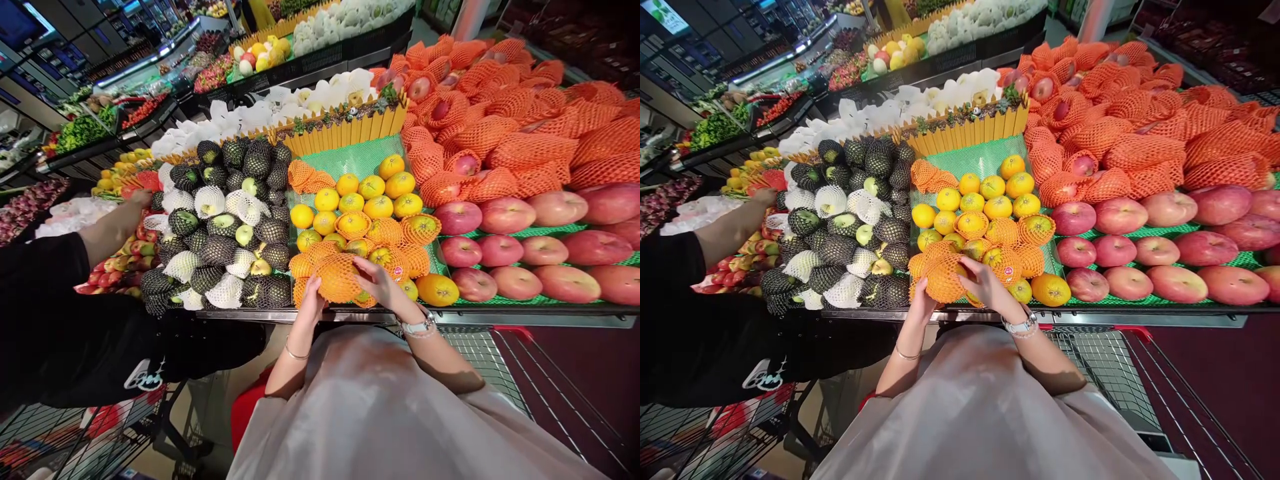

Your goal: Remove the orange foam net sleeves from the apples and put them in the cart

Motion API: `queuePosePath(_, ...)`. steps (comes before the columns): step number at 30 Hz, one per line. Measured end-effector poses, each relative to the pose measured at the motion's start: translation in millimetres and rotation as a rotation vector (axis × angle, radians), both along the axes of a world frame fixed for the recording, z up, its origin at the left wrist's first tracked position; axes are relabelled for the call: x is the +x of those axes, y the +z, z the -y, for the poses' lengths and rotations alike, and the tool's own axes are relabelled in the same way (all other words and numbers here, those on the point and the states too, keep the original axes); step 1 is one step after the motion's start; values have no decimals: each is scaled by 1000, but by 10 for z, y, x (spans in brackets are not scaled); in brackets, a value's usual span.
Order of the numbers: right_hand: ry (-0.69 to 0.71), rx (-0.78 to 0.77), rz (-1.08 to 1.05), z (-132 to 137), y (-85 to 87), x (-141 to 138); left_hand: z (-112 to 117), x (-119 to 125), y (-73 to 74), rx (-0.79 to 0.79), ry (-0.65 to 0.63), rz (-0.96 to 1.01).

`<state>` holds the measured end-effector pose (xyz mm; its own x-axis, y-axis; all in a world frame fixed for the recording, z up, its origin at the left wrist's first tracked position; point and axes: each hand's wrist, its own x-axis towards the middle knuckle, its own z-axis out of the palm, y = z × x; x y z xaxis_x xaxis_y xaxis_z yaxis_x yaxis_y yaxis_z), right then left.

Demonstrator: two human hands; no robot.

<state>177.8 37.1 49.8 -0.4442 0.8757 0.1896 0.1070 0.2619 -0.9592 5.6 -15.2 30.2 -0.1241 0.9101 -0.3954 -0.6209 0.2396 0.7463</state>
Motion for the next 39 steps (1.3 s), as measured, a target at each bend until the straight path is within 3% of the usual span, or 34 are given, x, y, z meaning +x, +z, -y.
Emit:
queuePosePath(3,-81,99,80,58,91,72,-41,40,83,-97,34,134)
queuePosePath(7,-71,379,202,197,187,133,-75,-5,211,-175,39,264)
queuePosePath(10,-44,570,308,246,175,74,-68,-20,285,-184,31,307)
queuePosePath(15,-154,784,356,336,112,-55,-40,27,325,-177,33,316)
queuePosePath(20,-266,623,252,443,-29,-113,-47,104,352,-122,140,213)
queuePosePath(24,-273,227,-7,441,-231,-228,26,208,283,-94,150,109)
queuePosePath(27,-306,-45,-174,456,-310,-315,130,275,142,-4,-20,11)
queuePosePath(30,-397,-153,-277,463,-315,-327,189,297,35,32,-181,-173)
queuePosePath(34,-492,-132,-345,313,-228,-151,141,230,126,108,-290,-381)
queuePosePath(37,-652,70,-245,33,-39,152,64,98,290,250,-352,-413)
queuePosePath(39,-662,246,-88,-212,102,381,20,-17,360,299,-305,-402)
